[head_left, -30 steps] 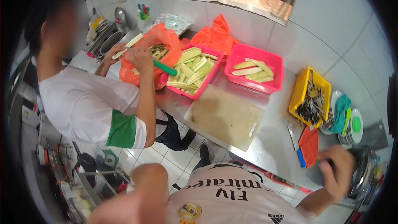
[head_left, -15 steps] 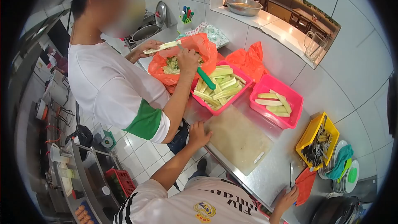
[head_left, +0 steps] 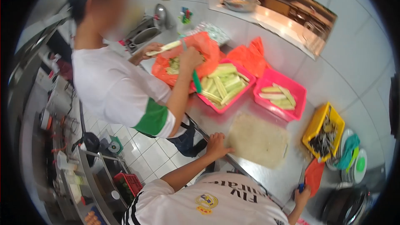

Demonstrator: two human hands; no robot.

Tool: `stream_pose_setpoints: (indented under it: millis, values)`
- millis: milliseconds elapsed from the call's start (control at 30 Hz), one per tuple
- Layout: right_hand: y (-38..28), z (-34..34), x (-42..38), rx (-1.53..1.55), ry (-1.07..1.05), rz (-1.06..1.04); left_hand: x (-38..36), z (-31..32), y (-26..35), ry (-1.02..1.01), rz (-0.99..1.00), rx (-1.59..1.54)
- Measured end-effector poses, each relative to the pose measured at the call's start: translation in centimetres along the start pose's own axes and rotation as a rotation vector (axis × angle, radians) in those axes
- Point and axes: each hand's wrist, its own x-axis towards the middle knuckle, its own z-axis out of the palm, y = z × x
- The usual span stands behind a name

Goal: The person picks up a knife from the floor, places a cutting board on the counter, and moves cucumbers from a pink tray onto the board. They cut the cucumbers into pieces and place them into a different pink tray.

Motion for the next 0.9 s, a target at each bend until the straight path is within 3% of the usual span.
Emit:
stream_pose_setpoints:
  millis: [133,200,267,333,400,433,500,667,700,800,867,900]
  values:
    - [-3.0,-4.1,-1.5,-0.13,0.128,-0.182,0.1,0.4,0.2,0.033,-0.032,-0.06]
    - [-7.8,-8.8,-0.7,0.024,-0.015,-0.177,-0.7,1.0,0.0,0.208,-0.017,-0.085]
    - [-13.7,-10.5,0.7,0.615,-0.276,0.211,-1.7,1.7,0.0,0.296,-0.039,-0.094]
    - [-18.2,-9.0,3.0,0.727,-0.491,-0.032,-2.3,2.5,-0.5,0.398,-0.054,-0.09]
    - [-25.2,-7.1,5.2,0.81,-0.767,-0.164,-3.1,3.5,-1.1,0.395,-0.254,-0.236]
    - [-28.1,-4.8,5.7,0.884,-0.859,-0.171,-2.8,3.0,-1.4,0.396,-0.248,-0.231]
    - [-33.3,0.4,6.0,1.111,-1.012,-0.111,-2.3,2.0,-1.8,-0.396,-0.673,-0.703]
    - [-42.2,7.1,5.1,1.391,-1.243,0.01,-2.3,4.8,-4.2,-0.265,-0.394,-0.579]
    - [-43.0,7.6,5.0,1.427,-1.274,0.021,-2.8,4.8,-3.8,-0.205,-0.424,-0.676]
    - [-44.1,8.0,5.2,1.291,-1.325,-0.03,-3.2,4.9,-4.2,-0.145,-0.372,-0.552]
    - [-45.0,8.1,5.2,1.233,-1.324,-0.062,-3.7,5.5,-4.4,-0.136,-0.488,-0.854]
    - [-45.4,8.2,5.4,1.161,-1.342,-0.106,-3.8,5.7,-4.8,-0.135,-0.479,-0.858]
